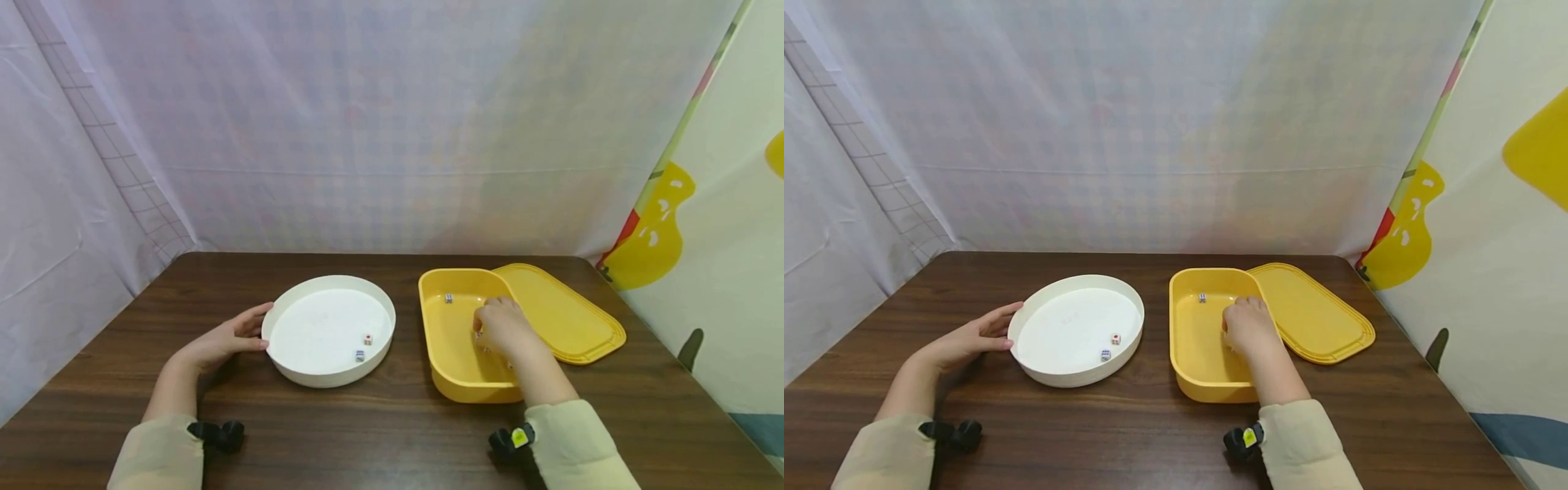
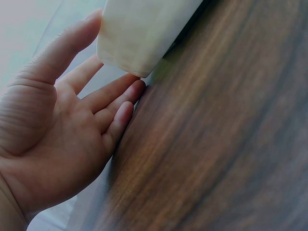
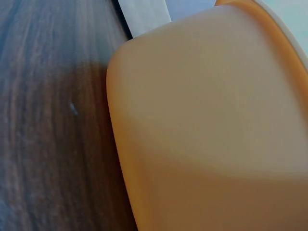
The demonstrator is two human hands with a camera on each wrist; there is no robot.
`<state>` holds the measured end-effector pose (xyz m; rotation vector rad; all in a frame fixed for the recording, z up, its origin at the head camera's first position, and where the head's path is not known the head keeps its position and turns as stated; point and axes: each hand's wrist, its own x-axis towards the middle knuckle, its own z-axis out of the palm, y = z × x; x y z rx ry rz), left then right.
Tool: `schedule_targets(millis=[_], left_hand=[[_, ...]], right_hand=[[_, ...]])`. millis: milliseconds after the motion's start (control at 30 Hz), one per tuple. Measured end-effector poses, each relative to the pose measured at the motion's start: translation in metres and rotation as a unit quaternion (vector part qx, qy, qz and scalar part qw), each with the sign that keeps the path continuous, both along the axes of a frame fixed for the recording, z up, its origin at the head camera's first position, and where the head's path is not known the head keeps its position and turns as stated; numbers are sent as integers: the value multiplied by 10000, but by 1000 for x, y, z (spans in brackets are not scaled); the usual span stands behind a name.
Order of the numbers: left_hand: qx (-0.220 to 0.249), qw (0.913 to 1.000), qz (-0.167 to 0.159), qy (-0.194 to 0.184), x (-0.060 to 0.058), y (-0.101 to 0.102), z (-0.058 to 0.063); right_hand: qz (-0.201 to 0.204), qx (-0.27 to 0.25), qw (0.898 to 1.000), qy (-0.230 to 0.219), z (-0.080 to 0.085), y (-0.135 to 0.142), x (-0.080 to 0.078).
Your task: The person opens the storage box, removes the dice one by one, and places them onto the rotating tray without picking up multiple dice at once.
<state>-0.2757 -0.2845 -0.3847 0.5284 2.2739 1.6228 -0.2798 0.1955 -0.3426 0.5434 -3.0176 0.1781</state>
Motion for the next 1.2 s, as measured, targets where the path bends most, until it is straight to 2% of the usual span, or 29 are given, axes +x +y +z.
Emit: schedule_targets(millis=[533, 900, 1200], left_hand=[[59, 10000, -12, -12, 0, 0, 0], [66, 10000, 1, 3, 1, 0, 1], [101, 9999, -21, -16, 1, 0, 2]], right_hand=[[70, 109, 9998, 125, 1, -1, -3], [100, -39, 9996, 267, 5, -3, -3], [125, -168, 9993, 306, 12, -7, 3]])
